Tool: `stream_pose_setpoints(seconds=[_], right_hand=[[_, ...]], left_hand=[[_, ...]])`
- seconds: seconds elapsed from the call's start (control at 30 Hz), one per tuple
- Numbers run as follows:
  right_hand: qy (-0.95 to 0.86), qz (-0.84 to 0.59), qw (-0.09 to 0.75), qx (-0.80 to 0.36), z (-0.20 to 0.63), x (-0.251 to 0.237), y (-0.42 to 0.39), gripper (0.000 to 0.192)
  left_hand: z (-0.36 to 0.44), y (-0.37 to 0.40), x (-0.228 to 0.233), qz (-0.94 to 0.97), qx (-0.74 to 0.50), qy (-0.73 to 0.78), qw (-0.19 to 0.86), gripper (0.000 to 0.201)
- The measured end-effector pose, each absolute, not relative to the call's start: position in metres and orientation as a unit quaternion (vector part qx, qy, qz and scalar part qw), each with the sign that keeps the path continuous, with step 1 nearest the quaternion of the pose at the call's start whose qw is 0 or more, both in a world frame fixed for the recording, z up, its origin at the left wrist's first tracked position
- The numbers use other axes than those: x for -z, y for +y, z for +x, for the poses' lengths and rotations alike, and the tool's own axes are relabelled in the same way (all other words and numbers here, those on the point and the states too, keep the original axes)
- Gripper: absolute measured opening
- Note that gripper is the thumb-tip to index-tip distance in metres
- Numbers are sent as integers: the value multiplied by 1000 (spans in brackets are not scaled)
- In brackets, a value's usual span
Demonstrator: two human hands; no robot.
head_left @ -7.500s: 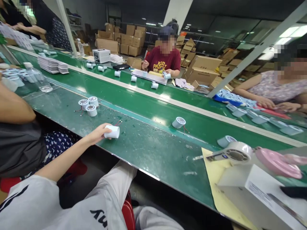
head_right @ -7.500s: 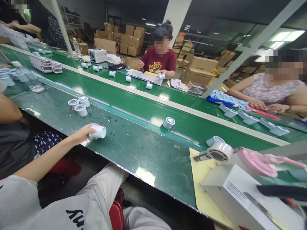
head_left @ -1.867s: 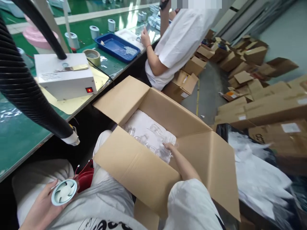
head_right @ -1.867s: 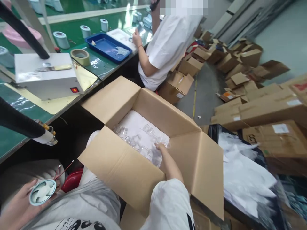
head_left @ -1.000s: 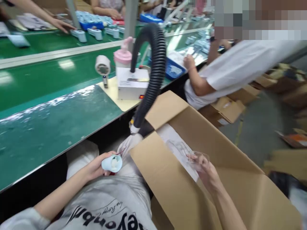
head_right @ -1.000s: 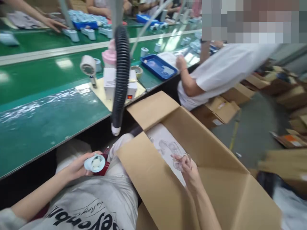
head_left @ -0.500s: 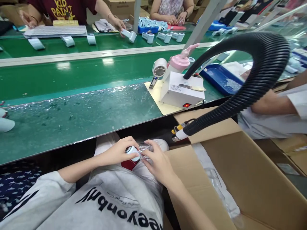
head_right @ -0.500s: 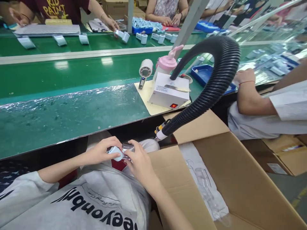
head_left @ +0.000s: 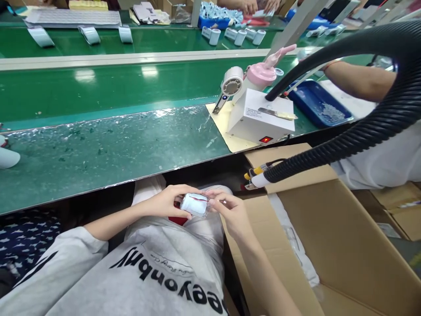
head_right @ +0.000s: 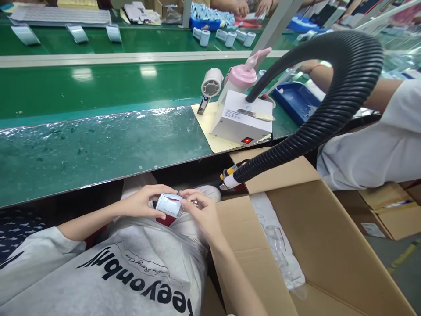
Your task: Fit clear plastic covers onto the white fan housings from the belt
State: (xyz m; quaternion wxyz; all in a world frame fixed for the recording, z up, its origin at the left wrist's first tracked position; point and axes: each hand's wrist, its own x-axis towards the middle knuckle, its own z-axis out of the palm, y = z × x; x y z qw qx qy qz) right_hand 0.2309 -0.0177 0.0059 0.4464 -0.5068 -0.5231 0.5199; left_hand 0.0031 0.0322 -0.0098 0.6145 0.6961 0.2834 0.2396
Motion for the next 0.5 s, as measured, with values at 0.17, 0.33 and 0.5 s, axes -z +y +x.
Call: stream_pose_setpoints(seconds=[0.17,0.33,0.5], right_hand=[[-701,-449,380,-403,237,-6,-26,32],[-754,-426,377,-328,239,-9,-31,35],[-718,-433,389,-380,236,-14,-30,37]], left_hand=[[2,26,4,548,-248,325,730,75],[-5,27,0,578,-214,320,720,82],[-10,28,-7,651,-252,264,665,79]])
